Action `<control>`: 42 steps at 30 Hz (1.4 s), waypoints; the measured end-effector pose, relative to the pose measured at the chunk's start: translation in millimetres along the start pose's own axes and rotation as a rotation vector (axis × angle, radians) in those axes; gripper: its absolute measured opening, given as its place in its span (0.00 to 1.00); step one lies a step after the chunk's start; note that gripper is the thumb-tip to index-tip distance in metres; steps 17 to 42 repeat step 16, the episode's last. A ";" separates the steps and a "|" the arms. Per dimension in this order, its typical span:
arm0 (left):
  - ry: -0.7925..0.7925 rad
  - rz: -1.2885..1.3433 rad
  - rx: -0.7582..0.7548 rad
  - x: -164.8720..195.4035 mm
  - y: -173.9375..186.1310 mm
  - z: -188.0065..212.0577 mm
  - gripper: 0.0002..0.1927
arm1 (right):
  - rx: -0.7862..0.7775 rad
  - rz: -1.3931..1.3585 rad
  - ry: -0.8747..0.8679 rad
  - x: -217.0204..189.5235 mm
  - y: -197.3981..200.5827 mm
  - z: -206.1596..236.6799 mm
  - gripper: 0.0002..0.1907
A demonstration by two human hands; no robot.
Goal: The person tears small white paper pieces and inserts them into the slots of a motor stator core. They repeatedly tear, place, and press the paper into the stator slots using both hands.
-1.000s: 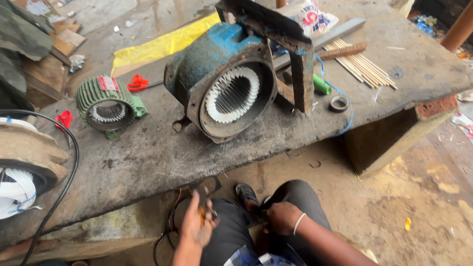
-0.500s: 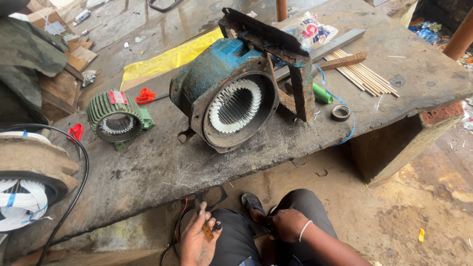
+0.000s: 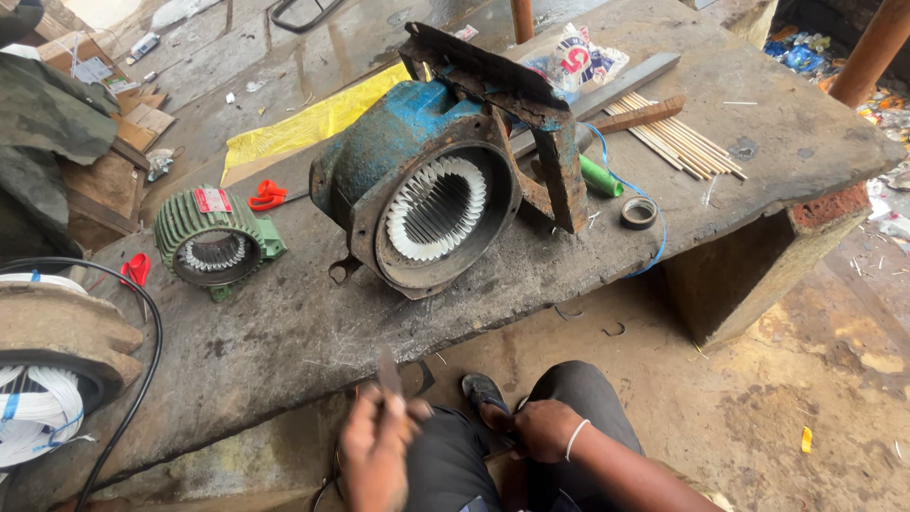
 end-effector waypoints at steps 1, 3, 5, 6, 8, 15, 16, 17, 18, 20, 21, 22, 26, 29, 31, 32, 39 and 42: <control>-0.159 -0.079 0.046 8.2 -3.3 -9.2 0.14 | 0.004 -0.003 0.007 -0.3 -0.8 -1.2 0.31; -0.479 -0.241 0.131 22.5 -10.7 -26.4 0.11 | 0.006 0.024 0.042 -0.5 -2.3 -4.8 0.26; -0.451 -0.283 0.186 18.5 -28.2 -28.9 0.09 | 0.009 0.023 0.046 0.6 -3.1 -4.6 0.25; -0.438 -0.301 0.210 16.8 -36.2 -30.3 0.08 | 0.011 0.009 0.030 2.1 -2.2 -4.1 0.26; -0.535 -0.331 0.242 18.8 -40.5 -29.0 0.07 | 0.018 0.001 0.000 5.5 0.6 -2.8 0.26; -0.786 -0.548 0.299 21.6 -26.7 -71.0 0.09 | 0.002 0.014 0.003 4.8 -0.7 -8.2 0.25; -0.785 -0.551 0.307 21.0 3.3 -44.6 0.09 | 0.000 0.022 0.008 4.5 -1.2 -9.6 0.25; -0.785 -0.551 0.307 21.0 3.3 -44.6 0.09 | 0.000 0.022 0.008 4.5 -1.2 -9.6 0.25; -0.785 -0.551 0.307 21.0 3.3 -44.6 0.09 | 0.000 0.022 0.008 4.5 -1.2 -9.6 0.25; -0.785 -0.551 0.307 21.0 3.3 -44.6 0.09 | 0.000 0.022 0.008 4.5 -1.2 -9.6 0.25; -0.785 -0.551 0.307 21.0 3.3 -44.6 0.09 | 0.000 0.022 0.008 4.5 -1.2 -9.6 0.25; -0.785 -0.551 0.307 21.0 3.3 -44.6 0.09 | 0.000 0.022 0.008 4.5 -1.2 -9.6 0.25; -0.785 -0.551 0.307 21.0 3.3 -44.6 0.09 | 0.000 0.022 0.008 4.5 -1.2 -9.6 0.25; -0.785 -0.551 0.307 21.0 3.3 -44.6 0.09 | 0.000 0.022 0.008 4.5 -1.2 -9.6 0.25; -0.785 -0.551 0.307 21.0 3.3 -44.6 0.09 | 0.000 0.022 0.008 4.5 -1.2 -9.6 0.25; -0.785 -0.551 0.307 21.0 3.3 -44.6 0.09 | 0.000 0.022 0.008 4.5 -1.2 -9.6 0.25; -0.785 -0.551 0.307 21.0 3.3 -44.6 0.09 | 0.000 0.022 0.008 4.5 -1.2 -9.6 0.25; -0.785 -0.551 0.307 21.0 3.3 -44.6 0.09 | 0.000 0.022 0.008 4.5 -1.2 -9.6 0.25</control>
Point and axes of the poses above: each hand's wrist, its own z-axis away from the middle knuckle, its own y-axis out of the back of the hand, x = y × z, the point moved 2 cm from there along -z, towards the middle knuckle, and after that the axes turned 11 degrees about x, right-handed, at the moved point
